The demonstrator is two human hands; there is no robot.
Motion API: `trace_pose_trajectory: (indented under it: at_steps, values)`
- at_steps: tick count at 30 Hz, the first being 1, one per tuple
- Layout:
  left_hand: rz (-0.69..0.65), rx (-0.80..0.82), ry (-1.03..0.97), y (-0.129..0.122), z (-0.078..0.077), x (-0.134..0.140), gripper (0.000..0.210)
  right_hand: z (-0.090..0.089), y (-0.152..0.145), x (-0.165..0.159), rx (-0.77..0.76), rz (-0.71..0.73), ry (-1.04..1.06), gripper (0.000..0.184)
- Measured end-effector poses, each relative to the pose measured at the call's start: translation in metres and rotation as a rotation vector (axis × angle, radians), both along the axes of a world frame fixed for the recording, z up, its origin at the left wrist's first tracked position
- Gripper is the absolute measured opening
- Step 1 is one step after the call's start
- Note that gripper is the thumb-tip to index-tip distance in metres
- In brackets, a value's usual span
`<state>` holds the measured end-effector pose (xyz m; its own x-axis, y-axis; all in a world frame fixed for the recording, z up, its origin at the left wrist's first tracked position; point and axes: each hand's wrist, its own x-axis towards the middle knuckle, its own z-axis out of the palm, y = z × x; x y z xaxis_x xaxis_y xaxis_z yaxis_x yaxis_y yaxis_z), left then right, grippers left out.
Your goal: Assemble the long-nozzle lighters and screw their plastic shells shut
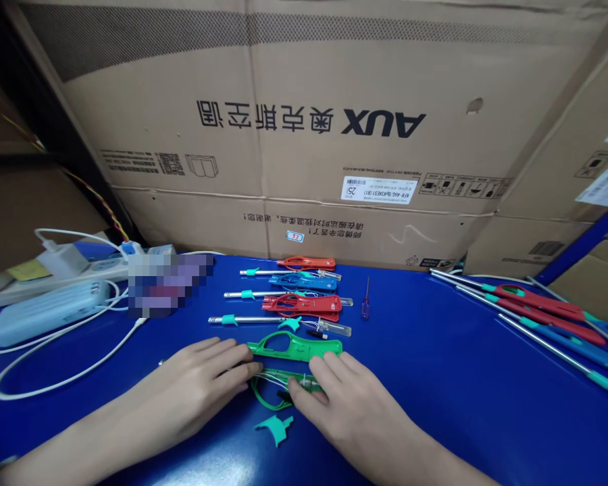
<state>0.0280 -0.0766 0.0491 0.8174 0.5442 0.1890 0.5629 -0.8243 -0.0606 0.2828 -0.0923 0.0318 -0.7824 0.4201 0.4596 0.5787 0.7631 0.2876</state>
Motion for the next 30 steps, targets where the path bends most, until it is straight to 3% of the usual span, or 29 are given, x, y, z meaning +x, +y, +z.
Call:
trace_pose_trajectory:
  at_steps: [16, 24, 30]
  values:
    - [-0.029, 0.011, -0.007, -0.0007, -0.0014, 0.0033, 0.028, -0.0039, -0.0012, 0.0001, -0.032, -0.029, -0.017, 0.033]
    - [0.018, -0.168, -0.099, -0.0015, 0.0017, 0.0051, 0.026, -0.0086, -0.0012, 0.0008, -0.062, -0.041, -0.008, 0.031]
    - [0.021, -0.214, -0.174, -0.0027, 0.0002, 0.0061, 0.025, -0.0083, -0.0007, -0.0004, -0.096, -0.047, -0.022, 0.028]
